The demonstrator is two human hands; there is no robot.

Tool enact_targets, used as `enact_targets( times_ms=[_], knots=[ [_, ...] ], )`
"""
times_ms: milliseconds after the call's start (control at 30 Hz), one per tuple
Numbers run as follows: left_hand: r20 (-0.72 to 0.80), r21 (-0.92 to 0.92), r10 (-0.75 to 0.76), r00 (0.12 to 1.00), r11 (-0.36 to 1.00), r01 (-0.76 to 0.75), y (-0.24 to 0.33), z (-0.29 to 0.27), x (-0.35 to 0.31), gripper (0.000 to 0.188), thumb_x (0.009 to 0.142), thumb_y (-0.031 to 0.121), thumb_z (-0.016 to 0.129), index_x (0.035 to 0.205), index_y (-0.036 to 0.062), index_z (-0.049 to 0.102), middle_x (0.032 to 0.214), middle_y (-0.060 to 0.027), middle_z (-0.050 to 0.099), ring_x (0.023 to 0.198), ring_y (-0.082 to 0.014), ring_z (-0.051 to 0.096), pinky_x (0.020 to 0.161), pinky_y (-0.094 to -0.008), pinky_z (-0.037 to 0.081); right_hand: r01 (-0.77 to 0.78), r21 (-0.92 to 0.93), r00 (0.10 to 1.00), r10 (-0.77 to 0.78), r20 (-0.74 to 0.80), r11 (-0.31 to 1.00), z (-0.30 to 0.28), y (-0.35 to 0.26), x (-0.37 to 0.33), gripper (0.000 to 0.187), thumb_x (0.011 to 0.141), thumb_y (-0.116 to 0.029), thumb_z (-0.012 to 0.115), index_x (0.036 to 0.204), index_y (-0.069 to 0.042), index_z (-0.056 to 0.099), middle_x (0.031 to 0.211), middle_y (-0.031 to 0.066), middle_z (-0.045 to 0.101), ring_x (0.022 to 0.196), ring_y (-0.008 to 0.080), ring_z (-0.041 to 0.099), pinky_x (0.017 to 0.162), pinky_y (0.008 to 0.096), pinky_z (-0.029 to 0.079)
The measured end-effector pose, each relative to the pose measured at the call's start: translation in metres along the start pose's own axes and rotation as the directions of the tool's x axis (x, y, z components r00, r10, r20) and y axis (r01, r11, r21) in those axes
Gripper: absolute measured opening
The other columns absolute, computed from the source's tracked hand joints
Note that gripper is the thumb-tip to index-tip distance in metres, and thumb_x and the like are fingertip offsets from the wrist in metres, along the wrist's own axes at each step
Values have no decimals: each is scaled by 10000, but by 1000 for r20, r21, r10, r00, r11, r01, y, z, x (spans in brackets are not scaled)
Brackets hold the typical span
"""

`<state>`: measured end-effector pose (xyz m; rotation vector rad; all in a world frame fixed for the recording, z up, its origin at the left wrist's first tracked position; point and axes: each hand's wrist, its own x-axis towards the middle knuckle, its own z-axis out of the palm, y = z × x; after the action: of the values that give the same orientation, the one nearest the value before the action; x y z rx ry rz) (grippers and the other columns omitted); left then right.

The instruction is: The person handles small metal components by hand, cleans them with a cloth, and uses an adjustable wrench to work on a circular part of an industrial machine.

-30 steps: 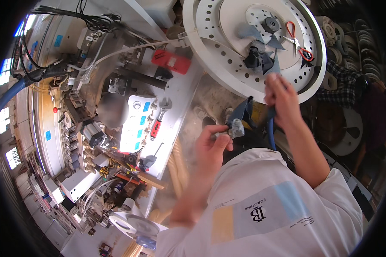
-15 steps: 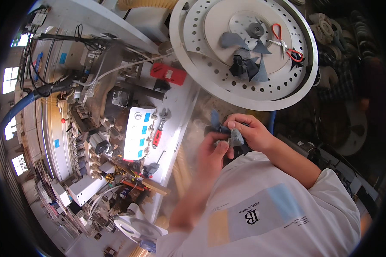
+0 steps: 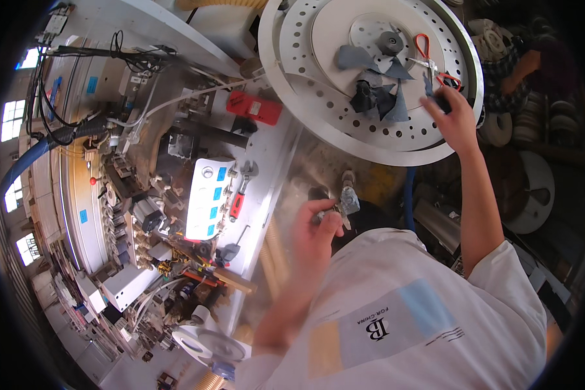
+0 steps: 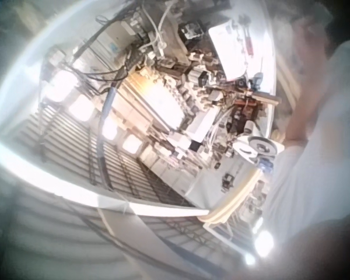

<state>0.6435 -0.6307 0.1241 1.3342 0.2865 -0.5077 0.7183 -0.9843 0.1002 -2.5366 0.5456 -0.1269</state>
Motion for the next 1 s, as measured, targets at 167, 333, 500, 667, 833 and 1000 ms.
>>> enact_targets(
  times_ms=[167, 333, 500, 667, 833, 1000],
  knots=[
    [20, 86, 102, 995, 991, -104, 8, -11, 1, 228, 963, 22, 631, 1183, -36, 616, 855, -66, 679, 738, -105, 643, 682, -224, 517, 358, -106, 933, -361, -11, 928, 12, -19, -22, 403, 840, -262, 798, 1182, -64, 721, 1075, 89, 716, 956, 265, 682, 895, 350, 523],
    [107, 151, 245, 964, 954, -259, 11, -24, -3, 299, 948, 23, 677, 1230, -48, 610, 985, -93, 696, 835, -117, 678, 756, -241, 556, -16, 766, 854, -390, 345, 642, 16, -94, -76, 380, 877, -162, 785, 1216, -16, 693, 1022, 106, 710, 893, 199, 683, 827, 316, 539],
    [195, 65, 305, 932, 944, -322, 22, -27, -8, 372, 972, 95, 718, 1285, -51, 581, 1106, -119, 692, 928, -125, 682, 837, -268, 569, 86, 791, 636, -645, 424, 605, 16, -139, -92, 385, 853, -116, 811, 1206, -13, 696, 979, 90, 727, 838, 173, 688, 765, 307, 549],
    [195, -77, 202, 960, 979, -190, 35, -30, -14, 413, 1009, 134, 665, 1346, -54, 518, 1123, -167, 702, 915, -186, 715, 858, -311, 584, -28, 783, 662, -575, 481, 622, 10, -148, -92, 414, 833, -101, 834, 1210, -3, 691, 955, 83, 737, 822, 165, 686, 781, 314, 559],
    [171, -232, 33, 985, 973, 8, 30, -35, -9, 433, 1038, 244, 622, 1335, -52, 513, 1006, -175, 719, 849, -227, 714, 797, -351, 590, -6, 789, 668, -585, 460, 614, 10, -152, -95, 451, 820, -138, 863, 1204, 14, 683, 980, 90, 748, 859, 168, 707, 794, 303, 554],
    [215, -448, -10, 976, 888, 107, 26, -31, -7, 416, 1037, 247, 618, 1313, -50, 525, 970, -162, 712, 840, -233, 696, 769, -377, 586, -51, 808, 680, -572, 459, 587, 9, -152, -98, 437, 858, -197, 844, 1188, 36, 679, 972, 103, 746, 859, 170, 702, 801, 307, 551]
  ],
)
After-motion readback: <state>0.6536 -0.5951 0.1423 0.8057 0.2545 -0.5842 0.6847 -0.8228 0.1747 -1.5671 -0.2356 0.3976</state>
